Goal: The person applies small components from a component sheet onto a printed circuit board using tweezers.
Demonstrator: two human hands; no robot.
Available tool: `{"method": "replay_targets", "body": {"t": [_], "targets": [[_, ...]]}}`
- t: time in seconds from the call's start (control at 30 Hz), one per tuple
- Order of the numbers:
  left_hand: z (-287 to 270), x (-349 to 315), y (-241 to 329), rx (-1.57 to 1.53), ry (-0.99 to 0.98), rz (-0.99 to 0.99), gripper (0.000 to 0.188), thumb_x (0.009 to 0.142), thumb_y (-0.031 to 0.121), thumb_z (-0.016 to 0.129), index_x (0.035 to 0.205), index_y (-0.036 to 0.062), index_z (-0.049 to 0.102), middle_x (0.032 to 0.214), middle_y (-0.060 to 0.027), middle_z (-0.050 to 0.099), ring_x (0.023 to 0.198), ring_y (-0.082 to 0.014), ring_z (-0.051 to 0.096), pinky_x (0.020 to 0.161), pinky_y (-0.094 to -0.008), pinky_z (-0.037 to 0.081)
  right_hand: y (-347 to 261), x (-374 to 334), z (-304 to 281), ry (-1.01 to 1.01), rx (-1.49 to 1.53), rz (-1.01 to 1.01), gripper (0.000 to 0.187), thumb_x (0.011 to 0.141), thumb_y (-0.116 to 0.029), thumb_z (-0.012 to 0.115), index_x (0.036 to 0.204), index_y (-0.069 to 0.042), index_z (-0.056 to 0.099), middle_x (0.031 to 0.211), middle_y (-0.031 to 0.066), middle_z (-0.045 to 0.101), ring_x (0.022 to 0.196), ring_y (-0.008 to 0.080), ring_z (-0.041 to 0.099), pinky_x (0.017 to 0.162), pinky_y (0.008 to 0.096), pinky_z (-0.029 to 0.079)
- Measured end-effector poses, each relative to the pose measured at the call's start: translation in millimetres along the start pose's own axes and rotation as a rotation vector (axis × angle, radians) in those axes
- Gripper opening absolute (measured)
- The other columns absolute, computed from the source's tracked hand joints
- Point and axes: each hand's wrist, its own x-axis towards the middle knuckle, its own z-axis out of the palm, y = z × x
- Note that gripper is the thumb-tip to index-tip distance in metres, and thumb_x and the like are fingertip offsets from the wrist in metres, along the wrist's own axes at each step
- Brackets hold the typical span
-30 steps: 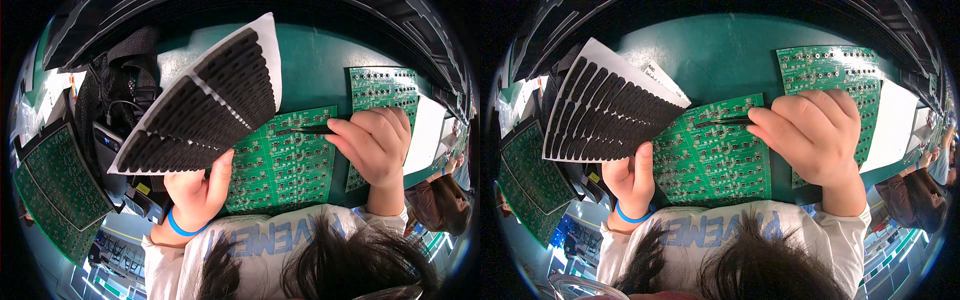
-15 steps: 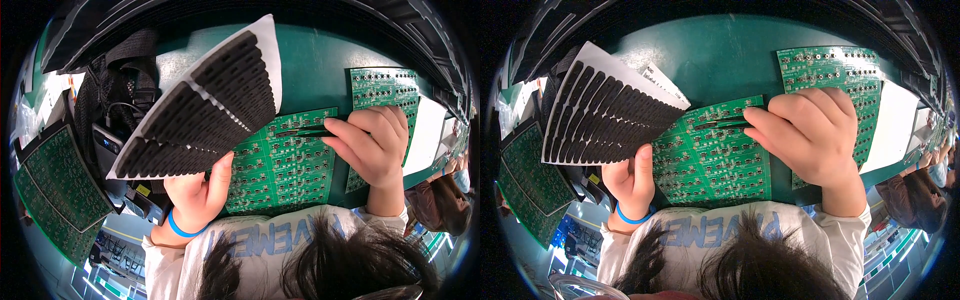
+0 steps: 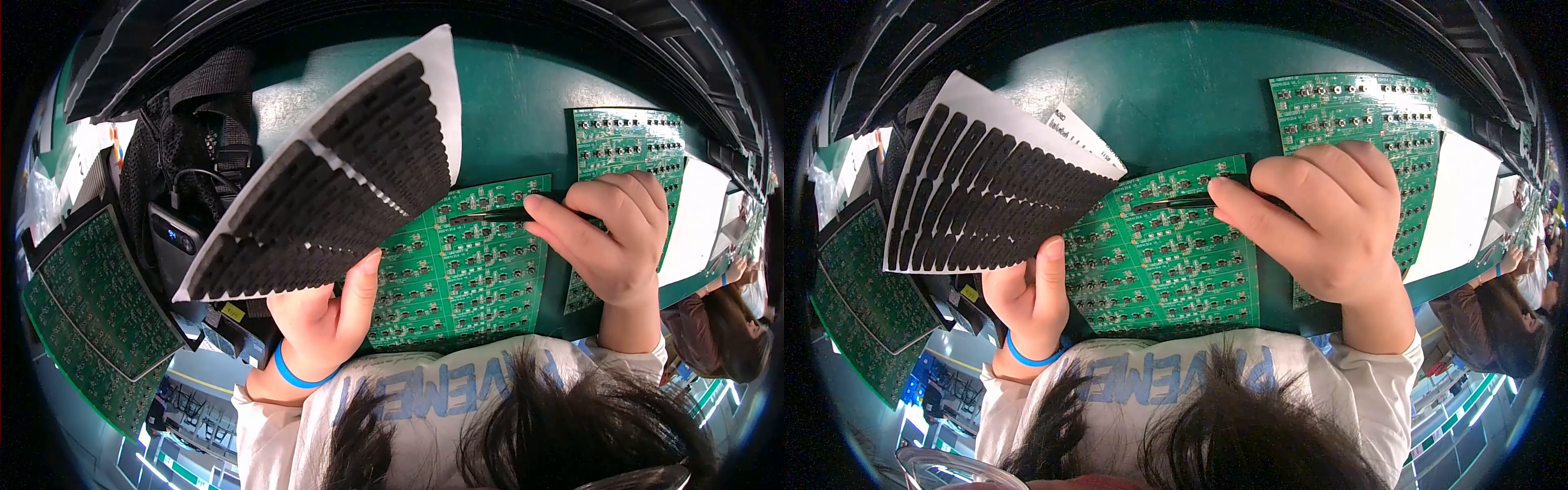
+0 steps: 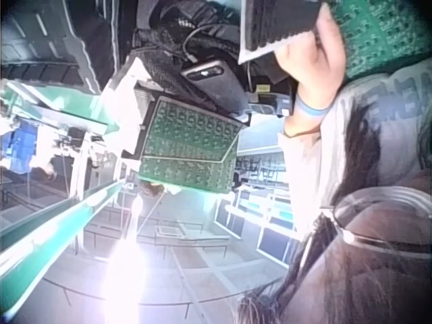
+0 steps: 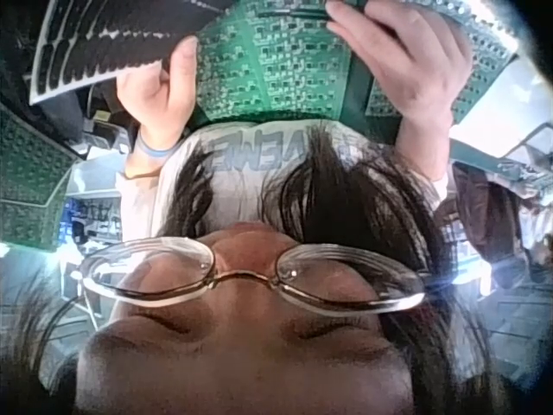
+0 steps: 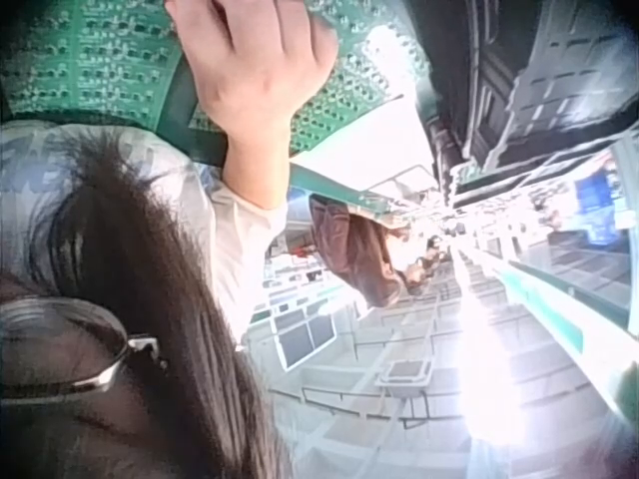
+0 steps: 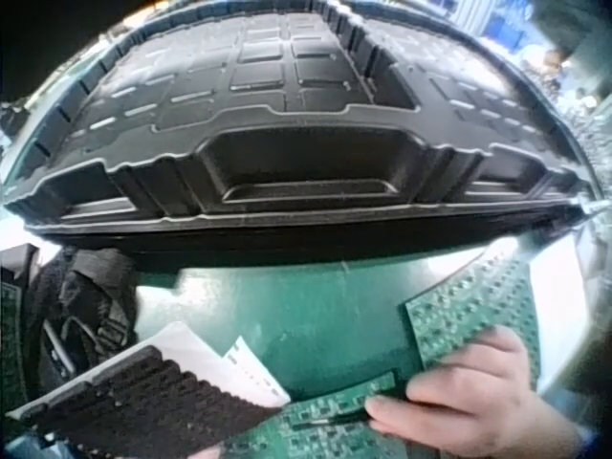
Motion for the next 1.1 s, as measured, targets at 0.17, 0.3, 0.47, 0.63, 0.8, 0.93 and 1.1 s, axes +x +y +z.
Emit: {"method": "replay_targets", "body": {"t": [0.17,0.3,0.47,0.63,0.8,0.93,1.1], "targets": [[0.8,2.3,-1.3,0.018,-0.024,0.011,0.015,0.077,0.000,0.067,0.092,0.0021,0.069,0.084,-0.0105,0.067,0.071,-0.0249,0.064,0.066,-0.0300,0.047,1.8,-1.3,0.7,0.011,0.026,0.036,0.026,0.061,-0.025,0.073,0.086,-0.019,0.070,0.076,-0.0040,0.053,0.066,0.0143,0.054,0.060,0.0290,0.040],[-1.8,0.7,-3.4,0.011,-0.012,0.036,0.016,0.078,-0.001,0.066,0.094,0.0021,0.069,0.086,-0.0110,0.067,0.074,-0.0254,0.064,0.068,-0.0302,0.047,-0.1,0.3,-3.9,-0.007,0.026,0.065,0.028,0.059,-0.025,0.076,0.086,-0.019,0.069,0.077,-0.0038,0.054,0.065,0.0148,0.053,0.061,0.0298,0.040],[-1.1,0.9,-3.2,-0.014,-0.008,0.017,0.017,0.078,-0.001,0.066,0.094,0.0022,0.069,0.086,-0.0111,0.067,0.075,-0.0252,0.064,0.069,-0.0305,0.047,0.2,2.0,-4.4,-0.012,0.032,0.029,0.026,0.059,-0.024,0.076,0.083,-0.017,0.069,0.076,-0.0036,0.054,0.063,0.0150,0.053,0.061,0.0301,0.040],[4.3,-1.8,-3.8,-0.006,0.017,0.015,0.010,0.080,0.001,0.066,0.090,-0.0004,0.068,0.083,-0.0100,0.066,0.071,-0.0217,0.062,0.065,-0.0266,0.045,6.6,-3.2,-2.6,-0.020,0.026,0.024,0.026,0.059,-0.023,0.076,0.083,-0.017,0.069,0.074,-0.0032,0.054,0.063,0.0147,0.054,0.059,0.0292,0.040],[13.7,-2.7,-9.3,-0.432,0.161,-0.035,0.010,0.080,0.002,0.066,0.089,-0.0036,0.065,0.085,-0.0099,0.064,0.071,-0.0182,0.058,0.065,-0.0253,0.043,4.5,-8.3,-6.6,0.095,0.147,0.102,0.026,0.060,-0.023,0.076,0.084,-0.016,0.069,0.075,-0.0017,0.054,0.063,0.0149,0.054,0.054,0.0285,0.039],[4.7,-1.1,-16.3,-0.413,0.054,0.090,0.015,0.080,0.004,0.066,0.093,-0.0039,0.065,0.085,-0.0089,0.063,0.069,-0.0154,0.054,0.065,-0.0246,0.041,-2.9,-1.5,1.9,0.168,0.162,0.021,0.028,0.062,-0.024,0.076,0.088,-0.016,0.069,0.077,-0.0009,0.054,0.059,0.0147,0.054,0.051,0.0271,0.039],[13.6,-2.3,-19.6,-0.800,-0.045,-0.204,0.015,0.085,0.005,0.065,0.096,-0.0053,0.064,0.096,-0.0068,0.061,0.070,-0.0043,0.050,0.060,-0.0166,0.036,-7.1,2.1,6.2,0.220,0.080,-0.052,0.026,0.065,-0.025,0.073,0.089,-0.017,0.069,0.078,-0.0010,0.055,0.058,0.0139,0.054,0.052,0.0267,0.039]]}}
